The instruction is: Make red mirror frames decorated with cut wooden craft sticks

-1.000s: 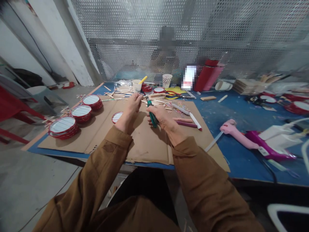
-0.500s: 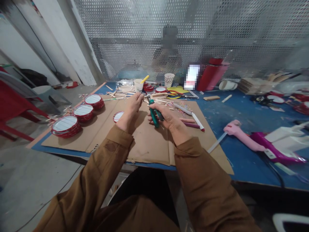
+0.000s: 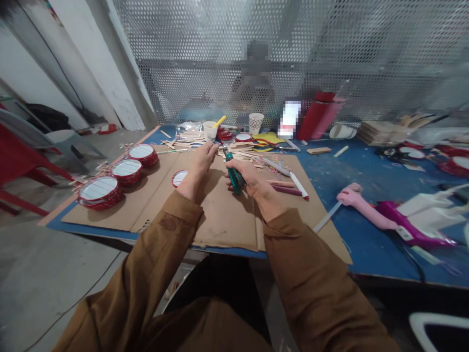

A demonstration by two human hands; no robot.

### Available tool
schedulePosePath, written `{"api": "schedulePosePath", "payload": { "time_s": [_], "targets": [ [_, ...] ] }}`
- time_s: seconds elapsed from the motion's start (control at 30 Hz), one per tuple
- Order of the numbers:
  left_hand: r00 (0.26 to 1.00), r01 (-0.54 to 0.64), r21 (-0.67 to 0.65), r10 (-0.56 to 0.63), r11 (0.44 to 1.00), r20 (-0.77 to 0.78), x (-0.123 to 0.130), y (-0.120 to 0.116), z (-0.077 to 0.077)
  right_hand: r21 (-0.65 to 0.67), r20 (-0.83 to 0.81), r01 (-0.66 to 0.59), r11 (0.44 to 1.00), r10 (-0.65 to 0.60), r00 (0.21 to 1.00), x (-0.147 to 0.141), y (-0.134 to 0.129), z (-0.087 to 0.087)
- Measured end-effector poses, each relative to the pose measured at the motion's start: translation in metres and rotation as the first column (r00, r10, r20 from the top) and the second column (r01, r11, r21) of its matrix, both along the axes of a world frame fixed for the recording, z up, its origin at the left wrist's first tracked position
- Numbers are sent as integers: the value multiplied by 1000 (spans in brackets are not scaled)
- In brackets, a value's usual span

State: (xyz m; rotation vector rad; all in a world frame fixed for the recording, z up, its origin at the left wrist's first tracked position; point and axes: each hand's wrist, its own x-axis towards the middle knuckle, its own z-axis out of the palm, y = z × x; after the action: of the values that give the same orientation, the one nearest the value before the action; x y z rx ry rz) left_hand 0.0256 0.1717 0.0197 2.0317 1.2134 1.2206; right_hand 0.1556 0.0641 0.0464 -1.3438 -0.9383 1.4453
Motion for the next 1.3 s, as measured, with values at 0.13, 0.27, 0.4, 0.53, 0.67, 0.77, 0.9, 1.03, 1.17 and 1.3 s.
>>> {"api": "schedulePosePath", "payload": {
  "time_s": [0.13, 0.27, 0.4, 0.53, 0.67, 0.77, 0.9, 1.03, 1.17, 1.3],
  "targets": [
    [1000, 12, -7, -12, 1000, 11, 1, 2, -1, 8, 42, 37, 999, -37, 998, -3, 0, 1],
    [999, 28, -12, -28, 1000, 25, 3, 4, -5, -10, 20, 39, 999, -38, 999, -3, 0, 3],
    [995, 45, 10, -46, 999, 88, 5, 3, -9, -36, -39, 31, 999, -33, 999, 0, 2, 1],
    [994, 22, 25, -25, 999, 105, 6, 3, -9, -23, -73, -22, 999, 20, 997, 3, 5, -2],
    [997, -12, 24, 10, 1000, 74, 4, 3, -5, 15, -91, -60, 998, 61, 994, 3, 4, -1],
    [998, -19, 36, 17, 999, 56, 3, 2, -1, 9, -102, -64, 998, 65, 993, 3, 2, 2],
    [998, -24, 37, 22, 999, 52, 2, -2, 2, 14, -100, -67, 998, 68, 993, 4, 1, 3],
    [998, -29, 44, 26, 999, 53, 0, -6, 2, 32, -93, -94, 995, 96, 991, 5, 2, 0],
    [998, -25, 21, 23, 999, 64, -2, -9, 4, 35, -64, -60, 998, 62, 996, 3, 0, 1],
    [997, -31, 1, 31, 1000, 73, -2, -10, 5, 58, -40, -63, 996, 65, 997, 2, 0, 0]
  ]
}}
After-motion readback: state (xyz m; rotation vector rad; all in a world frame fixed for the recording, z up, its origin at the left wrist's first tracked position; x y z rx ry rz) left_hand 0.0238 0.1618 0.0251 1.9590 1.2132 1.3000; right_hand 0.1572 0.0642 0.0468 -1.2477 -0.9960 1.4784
